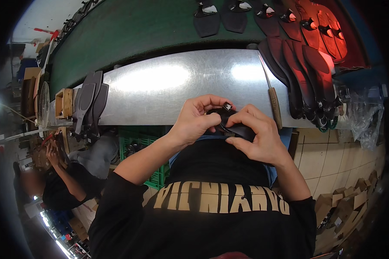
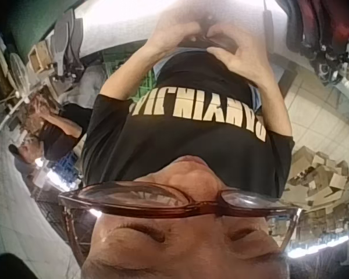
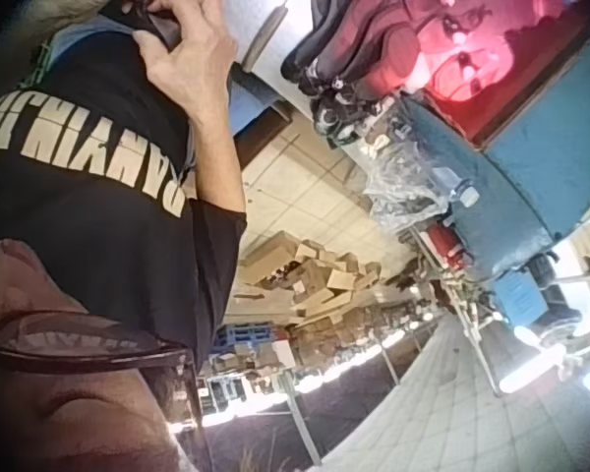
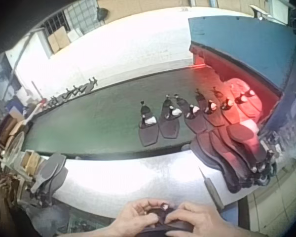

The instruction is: The person assembles footwear by attaching small white plastic components to the heel area of dark shoe insoles. Using a pointed metal tool, the person presses the components into place on each insole. The finished insoles are then placed on a green conveyor belt. The process is repeated for multiple insoles throughout the video.

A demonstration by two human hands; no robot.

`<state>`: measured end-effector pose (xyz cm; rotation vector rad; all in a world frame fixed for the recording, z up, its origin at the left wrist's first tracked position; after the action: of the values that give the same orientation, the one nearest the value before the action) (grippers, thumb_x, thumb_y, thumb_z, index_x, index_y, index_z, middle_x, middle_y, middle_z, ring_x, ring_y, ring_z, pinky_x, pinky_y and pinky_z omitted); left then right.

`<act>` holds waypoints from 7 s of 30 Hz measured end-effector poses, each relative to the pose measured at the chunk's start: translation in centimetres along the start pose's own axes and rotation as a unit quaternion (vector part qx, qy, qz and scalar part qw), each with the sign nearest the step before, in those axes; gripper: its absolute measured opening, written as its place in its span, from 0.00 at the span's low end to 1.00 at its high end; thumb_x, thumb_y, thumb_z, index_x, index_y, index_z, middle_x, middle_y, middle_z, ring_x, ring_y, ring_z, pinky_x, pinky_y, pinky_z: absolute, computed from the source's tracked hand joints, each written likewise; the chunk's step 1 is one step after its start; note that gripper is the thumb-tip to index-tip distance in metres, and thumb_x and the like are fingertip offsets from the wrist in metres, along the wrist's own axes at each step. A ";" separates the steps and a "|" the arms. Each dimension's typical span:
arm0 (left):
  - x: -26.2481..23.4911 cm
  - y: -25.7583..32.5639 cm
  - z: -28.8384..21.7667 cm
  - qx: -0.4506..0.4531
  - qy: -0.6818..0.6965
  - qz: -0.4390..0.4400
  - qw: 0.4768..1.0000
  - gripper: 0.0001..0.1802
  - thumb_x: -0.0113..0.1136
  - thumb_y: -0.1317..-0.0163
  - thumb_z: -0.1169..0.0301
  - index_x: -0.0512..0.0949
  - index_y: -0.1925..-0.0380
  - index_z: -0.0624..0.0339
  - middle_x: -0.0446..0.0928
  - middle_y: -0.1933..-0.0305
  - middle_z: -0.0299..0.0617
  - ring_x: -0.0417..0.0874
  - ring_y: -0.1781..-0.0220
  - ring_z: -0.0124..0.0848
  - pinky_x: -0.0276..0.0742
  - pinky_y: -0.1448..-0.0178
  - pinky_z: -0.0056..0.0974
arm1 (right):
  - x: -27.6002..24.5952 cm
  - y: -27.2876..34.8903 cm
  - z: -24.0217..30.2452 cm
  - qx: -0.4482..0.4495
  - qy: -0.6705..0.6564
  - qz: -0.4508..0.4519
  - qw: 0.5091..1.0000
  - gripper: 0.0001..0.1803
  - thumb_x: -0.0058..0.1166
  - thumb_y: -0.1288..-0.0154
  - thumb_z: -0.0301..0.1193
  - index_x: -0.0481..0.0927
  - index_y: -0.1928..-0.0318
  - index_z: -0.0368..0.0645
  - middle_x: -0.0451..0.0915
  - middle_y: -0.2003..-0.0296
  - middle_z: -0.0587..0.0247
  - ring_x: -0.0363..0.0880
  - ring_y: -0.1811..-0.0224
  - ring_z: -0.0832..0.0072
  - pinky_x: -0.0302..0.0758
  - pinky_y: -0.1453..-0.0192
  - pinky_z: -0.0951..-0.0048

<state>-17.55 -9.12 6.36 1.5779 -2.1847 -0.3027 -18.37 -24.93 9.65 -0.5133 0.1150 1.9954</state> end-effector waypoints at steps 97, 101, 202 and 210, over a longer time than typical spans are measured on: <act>-3.1 1.3 5.4 -0.130 0.531 -0.158 0.822 0.18 0.58 0.36 0.63 0.73 0.52 0.64 0.77 0.51 0.50 0.81 0.52 0.40 0.77 0.70 0.28 | 5.5 1.3 -2.2 0.142 -0.202 -0.032 0.969 0.27 0.49 0.38 0.18 0.68 0.37 0.40 0.78 0.77 0.63 0.76 0.75 0.80 0.71 0.65 0.78; -2.2 0.3 5.5 -0.120 0.536 -0.160 0.820 0.13 0.60 0.38 0.62 0.76 0.60 0.60 0.80 0.58 0.46 0.81 0.58 0.36 0.67 0.77 0.27 | 6.1 1.2 -2.2 0.141 -0.258 -0.025 0.956 0.32 0.48 0.37 0.18 0.60 0.32 0.41 0.77 0.79 0.65 0.75 0.76 0.80 0.69 0.67 0.80; 0.5 -2.7 0.0 0.072 0.202 -0.090 0.973 0.38 0.34 0.30 0.37 0.75 0.51 0.64 0.78 0.68 0.39 0.79 0.73 0.27 0.78 0.70 0.32 | 2.3 -2.1 1.2 0.012 -0.100 -0.112 0.989 0.17 0.65 0.45 0.23 0.81 0.54 0.36 0.73 0.73 0.66 0.70 0.76 0.82 0.67 0.73 0.80; 2.7 -4.6 0.9 0.048 0.277 -0.045 0.959 0.25 0.39 0.25 0.51 0.74 0.48 0.60 0.78 0.63 0.37 0.78 0.67 0.23 0.76 0.63 0.31 | 0.3 -2.5 1.9 -0.108 -0.023 -0.187 0.976 0.12 0.63 0.46 0.18 0.82 0.60 0.37 0.76 0.73 0.64 0.71 0.77 0.79 0.67 0.73 0.78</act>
<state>-14.78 -13.24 4.27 1.5773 -1.7163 0.2052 -16.91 -22.92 11.60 -0.5794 -0.2171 1.6548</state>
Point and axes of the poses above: each hand's wrist, its own y-axis away from the middle knuckle, its own x-axis out of the palm, z = x × y, the point moved 6 cm from there along -y, towards the middle knuckle
